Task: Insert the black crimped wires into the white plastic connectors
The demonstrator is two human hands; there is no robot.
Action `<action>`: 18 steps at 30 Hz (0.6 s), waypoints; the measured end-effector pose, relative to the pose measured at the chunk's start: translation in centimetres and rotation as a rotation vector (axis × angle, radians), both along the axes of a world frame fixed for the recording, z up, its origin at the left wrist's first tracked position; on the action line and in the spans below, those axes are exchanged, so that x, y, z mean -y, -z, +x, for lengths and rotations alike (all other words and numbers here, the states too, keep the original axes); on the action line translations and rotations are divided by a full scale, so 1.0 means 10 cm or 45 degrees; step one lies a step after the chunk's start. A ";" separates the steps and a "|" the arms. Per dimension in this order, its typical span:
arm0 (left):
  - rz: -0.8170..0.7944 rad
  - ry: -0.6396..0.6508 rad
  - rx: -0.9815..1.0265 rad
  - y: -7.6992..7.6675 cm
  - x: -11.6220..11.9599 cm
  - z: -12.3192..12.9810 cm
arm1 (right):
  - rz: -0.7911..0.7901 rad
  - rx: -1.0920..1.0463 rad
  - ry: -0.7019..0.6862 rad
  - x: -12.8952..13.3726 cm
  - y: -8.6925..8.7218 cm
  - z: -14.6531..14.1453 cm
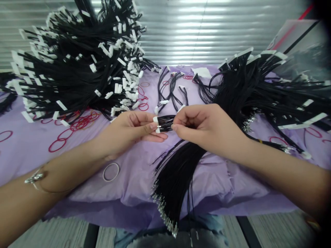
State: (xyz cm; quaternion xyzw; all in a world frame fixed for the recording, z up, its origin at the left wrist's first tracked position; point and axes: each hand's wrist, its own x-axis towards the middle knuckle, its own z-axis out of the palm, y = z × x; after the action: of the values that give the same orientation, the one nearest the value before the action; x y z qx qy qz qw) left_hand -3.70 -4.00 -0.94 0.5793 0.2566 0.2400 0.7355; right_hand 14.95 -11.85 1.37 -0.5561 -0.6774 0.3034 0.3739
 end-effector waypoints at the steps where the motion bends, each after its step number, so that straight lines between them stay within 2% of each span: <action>1: -0.001 0.002 -0.005 -0.01 0.01 0.00 | 0.009 0.025 0.034 -0.01 -0.01 0.00; 4: 0.019 -0.001 -0.031 -0.02 0.03 0.01 | 0.055 0.095 0.093 -0.03 -0.02 0.01; 18: 0.179 0.002 -0.077 0.01 0.01 -0.02 | 0.151 0.244 0.158 0.00 -0.01 0.00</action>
State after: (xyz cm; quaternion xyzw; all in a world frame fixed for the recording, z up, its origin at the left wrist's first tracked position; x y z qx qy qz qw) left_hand -3.88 -4.13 -1.08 0.6366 0.2608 0.2393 0.6852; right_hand 14.95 -11.90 1.45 -0.6004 -0.6910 0.1845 0.3578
